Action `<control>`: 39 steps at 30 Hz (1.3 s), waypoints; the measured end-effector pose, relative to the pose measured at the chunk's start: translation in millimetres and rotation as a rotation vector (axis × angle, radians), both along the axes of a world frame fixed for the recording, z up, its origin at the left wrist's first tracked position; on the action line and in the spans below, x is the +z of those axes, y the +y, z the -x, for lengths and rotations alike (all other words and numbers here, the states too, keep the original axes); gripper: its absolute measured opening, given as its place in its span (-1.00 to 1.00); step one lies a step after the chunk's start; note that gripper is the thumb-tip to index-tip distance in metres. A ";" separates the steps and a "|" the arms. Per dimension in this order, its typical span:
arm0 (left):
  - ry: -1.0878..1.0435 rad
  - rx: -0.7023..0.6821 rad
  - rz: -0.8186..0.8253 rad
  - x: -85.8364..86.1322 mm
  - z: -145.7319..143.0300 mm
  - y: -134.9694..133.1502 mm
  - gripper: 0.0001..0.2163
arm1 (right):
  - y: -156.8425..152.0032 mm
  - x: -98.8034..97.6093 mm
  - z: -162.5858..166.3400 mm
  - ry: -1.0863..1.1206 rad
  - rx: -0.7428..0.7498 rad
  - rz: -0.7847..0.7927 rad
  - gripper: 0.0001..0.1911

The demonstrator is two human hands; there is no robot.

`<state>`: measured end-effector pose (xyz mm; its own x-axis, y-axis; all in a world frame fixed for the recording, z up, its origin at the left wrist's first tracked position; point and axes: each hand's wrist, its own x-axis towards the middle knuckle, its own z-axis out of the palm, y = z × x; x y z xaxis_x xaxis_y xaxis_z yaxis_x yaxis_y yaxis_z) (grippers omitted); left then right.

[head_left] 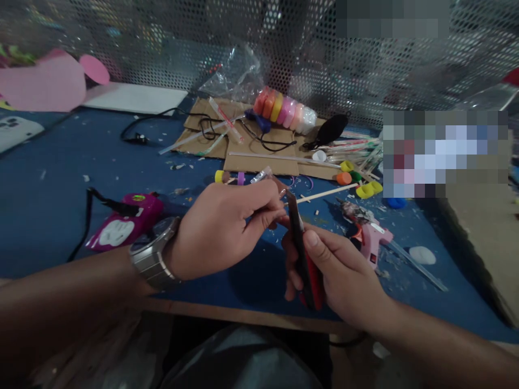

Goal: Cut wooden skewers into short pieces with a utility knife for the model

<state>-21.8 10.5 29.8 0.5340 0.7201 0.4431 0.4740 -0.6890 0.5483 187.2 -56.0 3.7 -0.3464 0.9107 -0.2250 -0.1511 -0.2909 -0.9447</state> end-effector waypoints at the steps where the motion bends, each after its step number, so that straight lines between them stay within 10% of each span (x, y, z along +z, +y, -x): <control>1: 0.002 0.001 -0.004 0.0 -0.1 0.1 -0.85 | 0.3 0.7 0.2 -0.017 0.000 -0.001 -0.47; 23: 0.028 0.139 -0.278 -1.0 6.0 8.5 -0.90 | -2.1 -9.4 2.8 0.056 0.007 0.098 -0.52; 39: -0.465 0.065 0.008 -7.0 7.0 3.7 -0.92 | 2.2 -12.1 -14.9 0.348 -0.211 -0.006 -0.83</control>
<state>-28.8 14.2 22.8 0.2338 0.7497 0.6192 0.2186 -0.6610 0.7178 202.1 -53.8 -8.4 -0.2062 0.9708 -0.1224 -0.5177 -0.2144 -0.8283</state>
